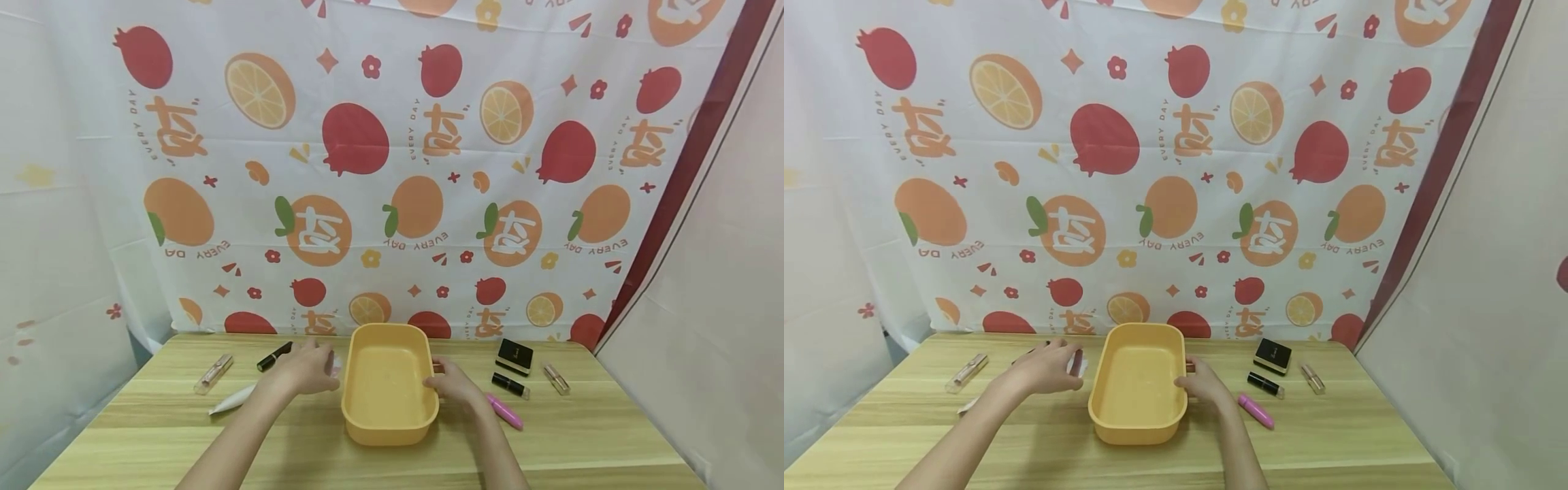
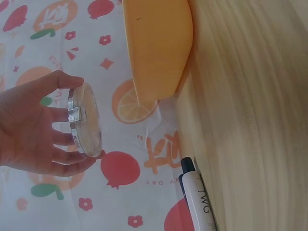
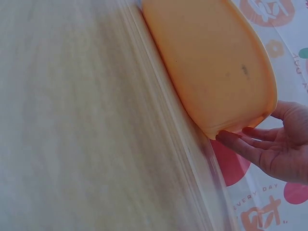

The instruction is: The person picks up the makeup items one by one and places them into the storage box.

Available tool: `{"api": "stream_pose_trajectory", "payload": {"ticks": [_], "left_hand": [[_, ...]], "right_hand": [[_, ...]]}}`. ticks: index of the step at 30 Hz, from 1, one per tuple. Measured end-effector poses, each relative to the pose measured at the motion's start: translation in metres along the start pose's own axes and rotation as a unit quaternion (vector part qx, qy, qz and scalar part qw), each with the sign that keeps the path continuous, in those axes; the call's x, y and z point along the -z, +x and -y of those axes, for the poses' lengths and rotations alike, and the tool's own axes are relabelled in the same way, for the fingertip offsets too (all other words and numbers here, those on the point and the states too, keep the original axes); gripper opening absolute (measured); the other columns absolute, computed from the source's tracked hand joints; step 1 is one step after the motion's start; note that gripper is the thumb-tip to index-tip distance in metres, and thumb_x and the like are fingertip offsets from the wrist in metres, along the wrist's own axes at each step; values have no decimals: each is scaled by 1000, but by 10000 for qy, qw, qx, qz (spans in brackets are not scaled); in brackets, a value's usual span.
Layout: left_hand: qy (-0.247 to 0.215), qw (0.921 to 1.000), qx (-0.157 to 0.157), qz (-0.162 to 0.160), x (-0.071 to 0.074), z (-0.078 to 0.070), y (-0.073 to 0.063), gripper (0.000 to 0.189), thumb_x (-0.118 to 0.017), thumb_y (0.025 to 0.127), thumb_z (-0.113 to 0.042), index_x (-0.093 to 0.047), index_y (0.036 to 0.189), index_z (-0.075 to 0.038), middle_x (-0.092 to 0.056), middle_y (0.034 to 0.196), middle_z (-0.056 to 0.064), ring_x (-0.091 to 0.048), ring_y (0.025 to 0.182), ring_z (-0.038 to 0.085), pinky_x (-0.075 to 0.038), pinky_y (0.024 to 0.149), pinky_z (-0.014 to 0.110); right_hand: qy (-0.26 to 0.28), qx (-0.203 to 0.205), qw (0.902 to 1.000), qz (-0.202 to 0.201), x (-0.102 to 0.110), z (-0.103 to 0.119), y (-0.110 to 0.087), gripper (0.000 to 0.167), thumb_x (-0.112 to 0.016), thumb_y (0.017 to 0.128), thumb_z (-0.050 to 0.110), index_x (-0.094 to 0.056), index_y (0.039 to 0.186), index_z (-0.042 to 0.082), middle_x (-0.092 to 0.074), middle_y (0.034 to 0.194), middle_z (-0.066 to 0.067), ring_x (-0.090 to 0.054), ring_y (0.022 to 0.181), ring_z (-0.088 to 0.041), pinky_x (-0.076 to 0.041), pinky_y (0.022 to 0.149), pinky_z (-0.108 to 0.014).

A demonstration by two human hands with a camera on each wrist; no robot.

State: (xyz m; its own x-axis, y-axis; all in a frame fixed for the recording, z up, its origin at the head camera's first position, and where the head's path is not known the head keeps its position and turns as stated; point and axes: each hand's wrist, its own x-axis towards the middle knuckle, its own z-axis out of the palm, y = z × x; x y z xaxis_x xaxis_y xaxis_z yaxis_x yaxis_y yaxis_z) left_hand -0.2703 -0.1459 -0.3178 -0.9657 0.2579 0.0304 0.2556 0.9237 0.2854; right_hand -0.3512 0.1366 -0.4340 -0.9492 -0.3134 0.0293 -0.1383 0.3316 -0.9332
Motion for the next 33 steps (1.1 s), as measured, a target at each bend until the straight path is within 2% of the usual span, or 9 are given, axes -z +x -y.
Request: {"api": "stream_pose_trajectory", "payload": {"ticks": [5, 9, 12, 16, 23, 25, 27, 32, 33], "left_hand": [[48, 9999, -86, 41, 4, 1, 9, 27, -68, 70, -25, -51, 84, -10, -47, 98, 16, -47, 89, 39, -43, 67, 52], [72, 9999, -112, 60, 5, 0, 12, 38, -69, 70, -27, -57, 99, -5, -48, 111, 23, -46, 98, 47, -42, 76, 58], [116, 9998, -174, 50, 4, -1, 15, 44, -69, 70, -27, -57, 104, -3, -48, 113, 26, -44, 102, 50, -39, 81, 60], [117, 9995, -275, 33, 4, -1, 19, 38, -68, 69, -25, -57, 99, -4, -49, 111, 25, -44, 102, 52, -37, 84, 60], [71, 9995, -283, 107, 4, -4, 22, 28, -67, 67, -24, -53, 86, -9, -49, 105, 21, -47, 97, 45, -40, 80, 57], [44, 9996, -262, 136, 4, -6, 23, 27, -66, 67, -24, -53, 86, -9, -48, 110, 25, -46, 101, 48, -40, 81, 58], [1, 9996, -251, 161, 4, -7, 24, 28, -66, 67, -23, -54, 88, -9, -46, 117, 28, -43, 105, 51, -39, 82, 60], [-33, 9996, -222, 181, 3, -10, 27, 45, -66, 68, -25, -57, 107, -5, -39, 128, 33, -37, 112, 55, -38, 83, 62], [-34, 9996, -233, 186, 2, -11, 28, 42, -66, 69, -24, -57, 105, -5, -39, 128, 33, -37, 112, 55, -39, 82, 61]], "right_hand": [[-82, -43, 9999, -58, 1, 1, 6, 57, -59, 81, 3, -34, 129, -15, -48, 119, -28, -56, 93, -26, -51, 68, -33], [-142, -47, 9999, -82, 1, 1, 7, 57, -60, 81, 3, -35, 129, -14, -47, 120, -29, -56, 94, -28, -51, 69, -34], [-148, -59, 9998, -98, 1, 1, 8, 57, -60, 81, 3, -36, 129, -14, -46, 121, -30, -56, 95, -29, -52, 70, -35], [-120, -75, 9998, -123, 1, 2, 9, 57, -60, 80, 3, -36, 129, -14, -47, 121, -30, -57, 94, -28, -52, 71, -35], [-79, -97, 9999, -117, 0, 2, 10, 57, -60, 80, 3, -36, 129, -14, -49, 118, -27, -57, 91, -25, -51, 68, -33], [-81, -104, 9998, -122, 0, 2, 10, 57, -60, 80, 3, -36, 128, -14, -50, 117, -26, -57, 90, -24, -51, 68, -32], [-57, -112, 9998, -120, 0, 3, 10, 57, -61, 79, 3, -37, 128, -14, -50, 117, -25, -57, 90, -24, -51, 68, -32], [67, -143, 9998, -120, 0, 4, 10, 57, -61, 79, 2, -36, 129, -13, -50, 117, -25, -57, 92, -25, -52, 70, -34], [81, -139, 9998, -115, 0, 4, 10, 57, -60, 80, 2, -36, 129, -13, -50, 116, -25, -57, 92, -25, -52, 71, -34]]}}
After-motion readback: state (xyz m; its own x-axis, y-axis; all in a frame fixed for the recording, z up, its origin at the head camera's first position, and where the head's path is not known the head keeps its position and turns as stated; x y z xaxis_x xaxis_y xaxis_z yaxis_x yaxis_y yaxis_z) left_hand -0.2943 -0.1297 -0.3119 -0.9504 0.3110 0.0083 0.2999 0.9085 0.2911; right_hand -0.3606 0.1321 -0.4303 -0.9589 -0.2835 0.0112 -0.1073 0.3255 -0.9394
